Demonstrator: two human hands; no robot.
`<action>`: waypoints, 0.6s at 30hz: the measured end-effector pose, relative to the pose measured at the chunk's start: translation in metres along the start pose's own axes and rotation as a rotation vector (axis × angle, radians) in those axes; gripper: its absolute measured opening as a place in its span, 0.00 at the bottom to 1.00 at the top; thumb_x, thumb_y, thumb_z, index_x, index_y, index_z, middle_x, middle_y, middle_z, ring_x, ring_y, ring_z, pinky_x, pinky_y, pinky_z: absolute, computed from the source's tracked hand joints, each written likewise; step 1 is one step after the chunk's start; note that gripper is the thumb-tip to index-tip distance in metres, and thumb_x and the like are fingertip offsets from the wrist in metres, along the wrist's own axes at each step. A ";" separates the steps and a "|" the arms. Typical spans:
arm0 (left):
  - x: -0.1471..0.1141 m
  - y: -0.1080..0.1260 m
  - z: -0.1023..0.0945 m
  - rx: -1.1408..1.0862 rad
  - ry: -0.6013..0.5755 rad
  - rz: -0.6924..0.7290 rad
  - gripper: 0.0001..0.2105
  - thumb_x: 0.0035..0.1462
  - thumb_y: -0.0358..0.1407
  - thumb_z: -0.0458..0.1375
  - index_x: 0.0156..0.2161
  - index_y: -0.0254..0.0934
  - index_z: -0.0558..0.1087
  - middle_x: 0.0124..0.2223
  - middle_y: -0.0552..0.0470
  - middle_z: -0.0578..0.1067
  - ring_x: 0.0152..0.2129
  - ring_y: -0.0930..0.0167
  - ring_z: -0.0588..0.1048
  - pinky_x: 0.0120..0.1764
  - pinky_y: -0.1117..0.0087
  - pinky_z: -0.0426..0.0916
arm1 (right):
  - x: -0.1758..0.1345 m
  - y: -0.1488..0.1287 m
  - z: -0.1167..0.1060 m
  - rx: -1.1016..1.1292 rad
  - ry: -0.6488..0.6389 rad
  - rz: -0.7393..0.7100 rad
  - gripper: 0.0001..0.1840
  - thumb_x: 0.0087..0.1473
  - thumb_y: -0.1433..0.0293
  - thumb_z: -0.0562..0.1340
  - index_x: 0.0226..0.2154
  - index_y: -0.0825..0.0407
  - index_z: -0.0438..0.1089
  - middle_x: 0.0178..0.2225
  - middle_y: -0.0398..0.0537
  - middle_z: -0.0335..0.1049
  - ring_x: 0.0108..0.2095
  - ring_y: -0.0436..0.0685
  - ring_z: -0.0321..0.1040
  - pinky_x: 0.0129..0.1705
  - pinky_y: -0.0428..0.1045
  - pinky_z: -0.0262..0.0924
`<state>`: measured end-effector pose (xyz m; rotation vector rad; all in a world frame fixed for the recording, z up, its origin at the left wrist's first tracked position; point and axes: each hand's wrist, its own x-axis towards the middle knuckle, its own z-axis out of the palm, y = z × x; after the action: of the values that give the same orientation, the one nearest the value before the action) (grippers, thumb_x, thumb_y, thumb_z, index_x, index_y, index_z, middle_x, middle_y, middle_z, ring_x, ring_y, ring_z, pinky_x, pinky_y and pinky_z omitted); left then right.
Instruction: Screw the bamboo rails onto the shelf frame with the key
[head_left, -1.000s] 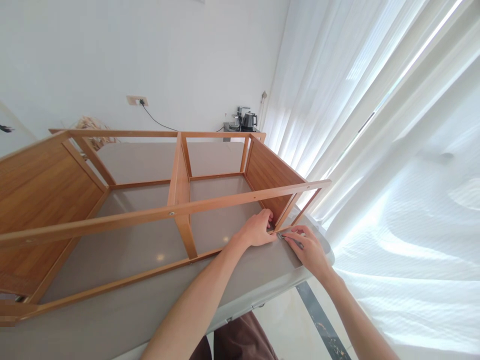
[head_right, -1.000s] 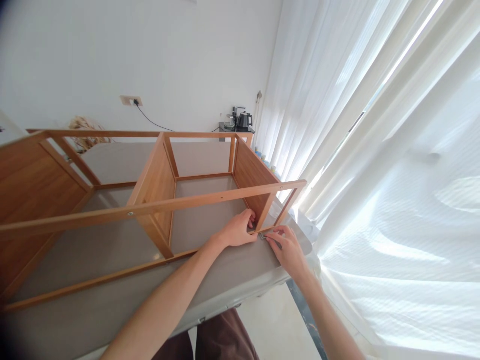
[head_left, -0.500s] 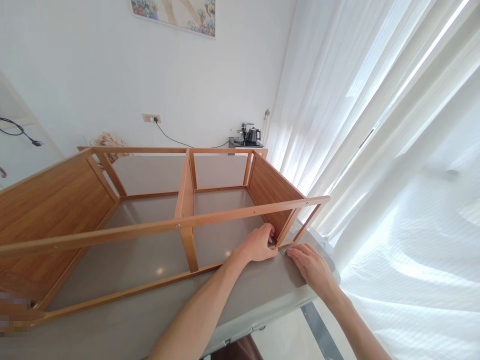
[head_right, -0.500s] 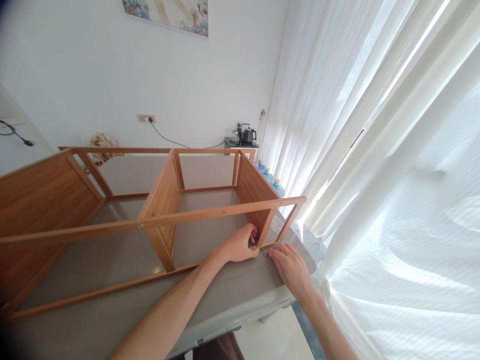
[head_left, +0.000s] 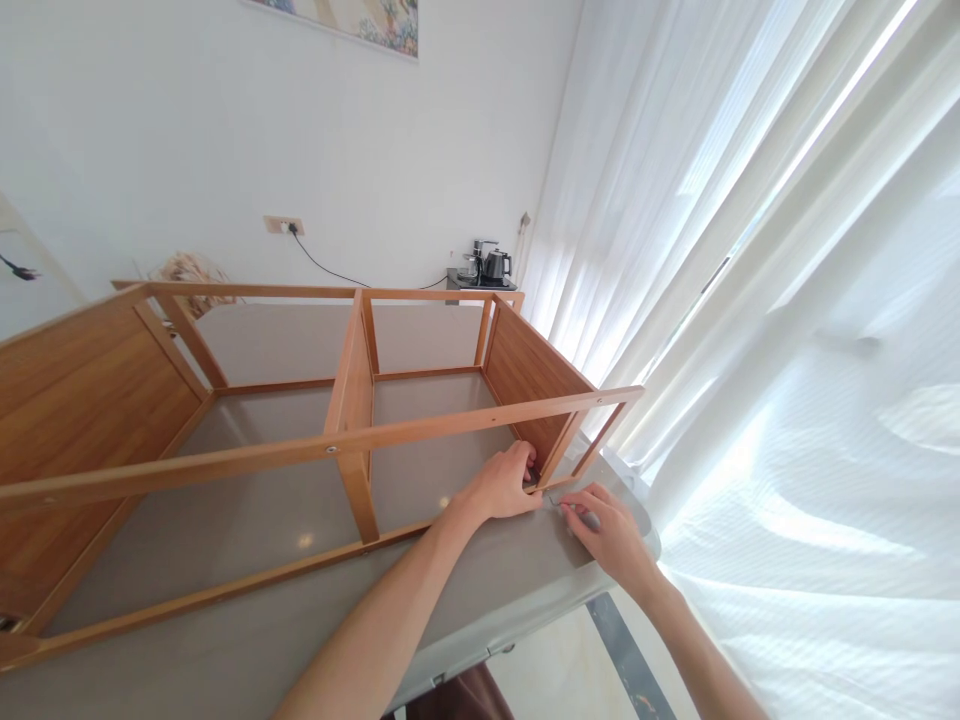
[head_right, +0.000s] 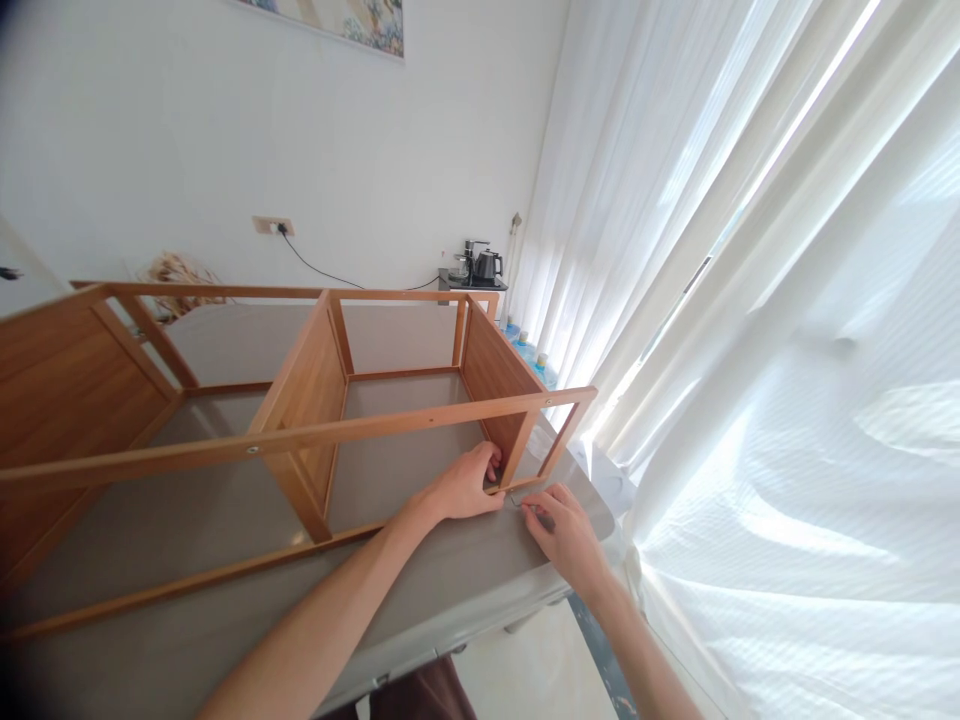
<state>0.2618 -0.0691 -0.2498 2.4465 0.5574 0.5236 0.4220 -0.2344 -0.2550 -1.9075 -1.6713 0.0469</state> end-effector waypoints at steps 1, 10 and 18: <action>0.000 0.002 0.000 0.058 0.002 0.010 0.18 0.50 0.40 0.62 0.43 0.39 0.63 0.42 0.49 0.74 0.34 0.65 0.75 0.38 0.64 0.69 | 0.001 -0.002 0.001 0.020 0.018 0.052 0.11 0.62 0.62 0.57 0.37 0.46 0.75 0.33 0.46 0.69 0.32 0.55 0.70 0.35 0.50 0.68; -0.002 0.015 0.003 0.449 0.083 0.057 0.16 0.56 0.45 0.59 0.44 0.37 0.66 0.45 0.45 0.75 0.42 0.58 0.75 0.46 0.56 0.65 | 0.005 -0.004 0.010 -0.080 0.092 0.243 0.08 0.53 0.65 0.58 0.32 0.47 0.72 0.32 0.44 0.72 0.30 0.55 0.69 0.36 0.51 0.64; -0.004 0.019 0.006 0.417 0.083 0.006 0.14 0.56 0.41 0.58 0.44 0.37 0.66 0.45 0.45 0.75 0.43 0.59 0.74 0.45 0.57 0.66 | 0.002 -0.009 0.014 -0.024 0.122 0.212 0.15 0.63 0.59 0.54 0.39 0.47 0.74 0.35 0.46 0.74 0.29 0.55 0.69 0.35 0.51 0.65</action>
<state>0.2664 -0.0877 -0.2443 2.8282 0.7573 0.5592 0.4088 -0.2263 -0.2616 -2.0561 -1.3914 -0.0050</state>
